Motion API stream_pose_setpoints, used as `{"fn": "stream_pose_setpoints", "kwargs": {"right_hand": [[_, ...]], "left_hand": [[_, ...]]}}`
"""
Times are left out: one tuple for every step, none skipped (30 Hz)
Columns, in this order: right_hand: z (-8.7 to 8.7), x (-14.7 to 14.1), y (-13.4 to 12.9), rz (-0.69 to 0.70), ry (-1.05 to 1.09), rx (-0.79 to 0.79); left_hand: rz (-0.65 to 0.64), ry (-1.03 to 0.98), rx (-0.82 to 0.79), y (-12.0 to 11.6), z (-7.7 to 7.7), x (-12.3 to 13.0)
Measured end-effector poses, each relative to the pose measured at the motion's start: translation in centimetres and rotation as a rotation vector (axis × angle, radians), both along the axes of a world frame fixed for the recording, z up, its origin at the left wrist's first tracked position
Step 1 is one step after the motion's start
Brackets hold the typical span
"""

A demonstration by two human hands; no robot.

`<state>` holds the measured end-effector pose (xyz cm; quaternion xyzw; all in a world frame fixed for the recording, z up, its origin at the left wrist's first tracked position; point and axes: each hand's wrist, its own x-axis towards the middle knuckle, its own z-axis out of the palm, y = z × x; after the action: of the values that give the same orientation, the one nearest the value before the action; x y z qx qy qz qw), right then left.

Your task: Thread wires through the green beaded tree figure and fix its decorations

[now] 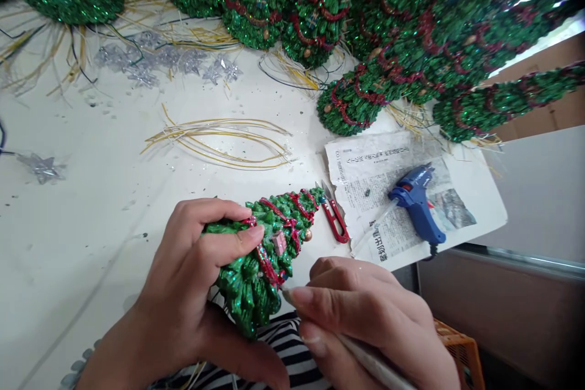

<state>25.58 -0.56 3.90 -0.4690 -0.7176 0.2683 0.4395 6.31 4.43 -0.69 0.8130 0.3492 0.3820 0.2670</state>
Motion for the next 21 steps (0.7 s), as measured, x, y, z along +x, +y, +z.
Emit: {"fn": "stream_pose_setpoints", "kwargs": {"right_hand": [[0.0,-0.2,-0.1,-0.013,-0.024,0.003],[0.0,-0.4,-0.1,-0.039,-0.045,0.004],[0.0,-0.7,-0.1,-0.073,-0.065,0.003],[-0.1,-1.1,0.0,-0.110,-0.087,-0.007],[-0.2,-1.5,0.1,-0.152,-0.093,0.016],[-0.3,-1.9,0.2,-0.198,-0.093,0.047],[-0.4,-2.2,0.3,-0.231,-0.083,0.107],[-0.5,-2.4,0.4,-0.272,-0.045,0.236],[-0.5,-2.5,0.5,-0.288,-0.070,0.231],[-0.4,-2.4,0.5,-0.238,-0.128,0.182],[-0.3,-2.3,0.6,-0.236,-0.159,0.141],[-0.1,-2.0,0.6,-0.201,-0.195,0.088],[0.1,-1.7,0.7,-0.168,-0.206,0.076],[0.3,-1.3,0.8,-0.143,-0.197,0.091],[0.4,-0.9,0.9,-0.096,-0.184,0.107],[0.5,-0.6,1.1,-0.039,-0.174,0.101],[0.5,-0.2,1.3,0.014,-0.164,0.076],[0.5,0.0,1.5,0.065,-0.156,0.028],[0.5,0.1,1.6,0.095,-0.142,-0.019],[0.4,0.1,1.8,0.084,-0.109,-0.046],[0.4,-0.1,1.9,0.057,-0.067,-0.056]], "left_hand": [[0.003,0.002,-0.001,0.0,0.0,0.0],[0.003,0.005,-0.001,0.0,0.0,0.0],[-0.001,0.009,0.002,0.0,0.0,0.0],[-0.006,0.011,0.006,0.0,-0.1,-0.1],[-0.009,0.011,0.011,0.1,-0.1,-0.1],[-0.014,0.010,0.017,0.1,-0.1,-0.1],[-0.018,0.006,0.024,0.1,-0.1,-0.1],[-0.024,0.001,0.028,0.0,-0.1,-0.1],[-0.025,-0.003,0.028,0.0,-0.1,-0.1],[-0.024,-0.005,0.025,0.0,-0.1,-0.1],[-0.019,-0.004,0.021,-0.1,0.0,-0.1],[-0.008,-0.005,0.019,-0.1,0.0,0.0],[0.007,-0.007,0.015,-0.1,0.0,0.1],[0.019,-0.007,0.014,-0.2,0.1,0.1],[0.028,-0.006,0.016,-0.2,0.1,0.2],[0.032,-0.001,0.020,-0.3,0.1,0.2],[0.035,0.005,0.023,-0.3,0.2,0.3],[0.035,0.010,0.024,-0.3,0.2,0.3],[0.034,0.011,0.023,-0.3,0.1,0.3],[0.031,0.008,0.022,-0.4,0.1,0.4],[0.029,0.001,0.019,-0.4,0.1,0.4]]}}
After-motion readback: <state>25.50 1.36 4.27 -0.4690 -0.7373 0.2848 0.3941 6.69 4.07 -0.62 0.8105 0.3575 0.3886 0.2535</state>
